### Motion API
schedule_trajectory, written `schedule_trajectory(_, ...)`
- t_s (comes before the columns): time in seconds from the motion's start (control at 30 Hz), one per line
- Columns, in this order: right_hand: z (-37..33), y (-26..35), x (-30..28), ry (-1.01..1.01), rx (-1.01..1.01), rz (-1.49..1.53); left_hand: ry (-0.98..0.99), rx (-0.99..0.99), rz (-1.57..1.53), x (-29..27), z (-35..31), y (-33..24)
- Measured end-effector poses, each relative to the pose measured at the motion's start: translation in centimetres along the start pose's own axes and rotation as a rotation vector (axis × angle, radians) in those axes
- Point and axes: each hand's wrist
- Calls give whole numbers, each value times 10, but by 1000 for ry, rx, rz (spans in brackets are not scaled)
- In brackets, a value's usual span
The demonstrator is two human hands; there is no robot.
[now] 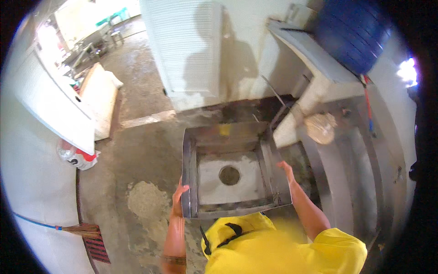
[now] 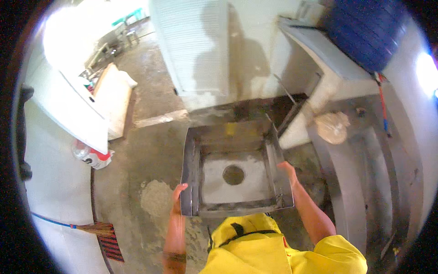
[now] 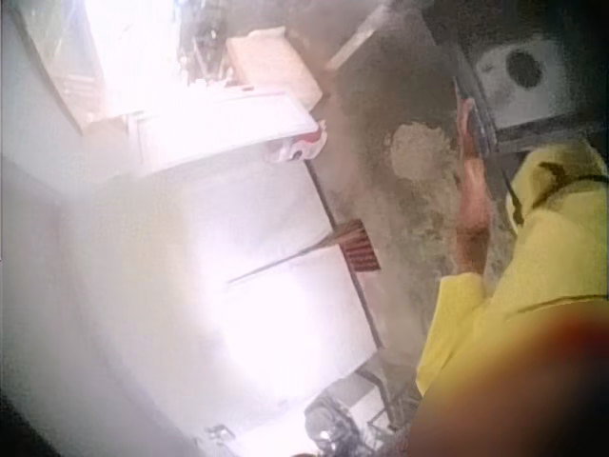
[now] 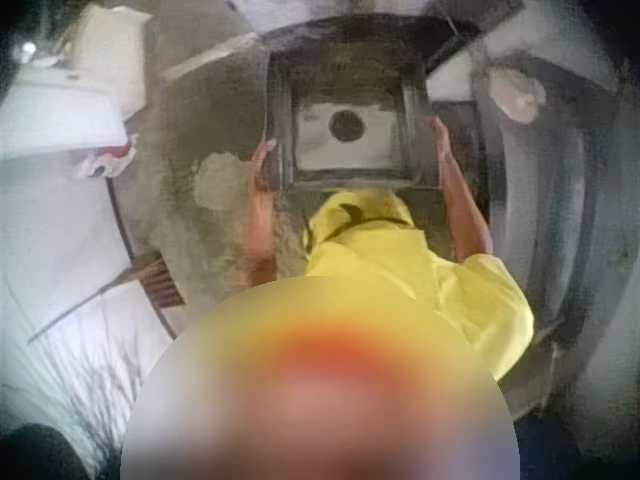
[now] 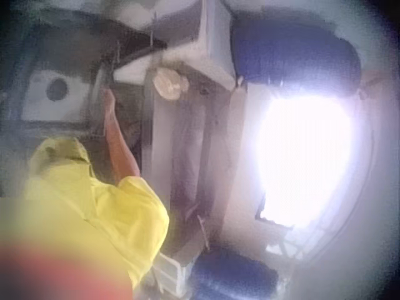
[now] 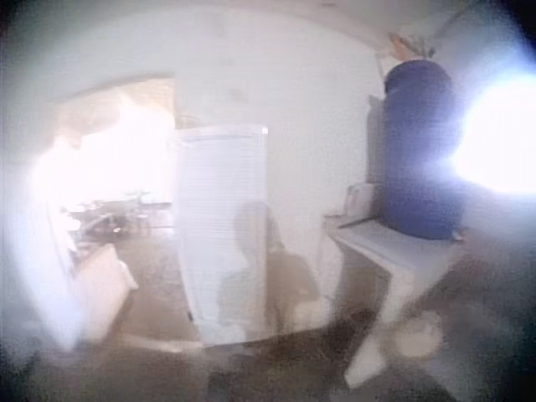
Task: The person washes a metal component under a tap, then assembles parts of a meat grinder on a stainless steel table, including a perforated plate and a metal ring. They wipe the machine with a cloth, use a wooden pestle to push material through the grinder, and later wash a metal tray in a sink.
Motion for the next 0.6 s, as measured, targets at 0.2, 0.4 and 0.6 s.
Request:
schedule_trajectory(0.2,150,-87,199,316,451,-53,-306,257,26,-204,23,-53)
schedule_trajectory(0.4,270,-125,423,966,-411,-149,-458,458,-91,-296,24,-193)
schedule_trajectory(0.6,349,-86,615,871,-104,-36,-594,391,-327,-279,75,-362)
Point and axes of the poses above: each hand's wrist, its own z-axis towards the middle knuckle, its own x-axis out of the palm, y = z × x, and after that the axes turned 15 degrees about -x, right-handed
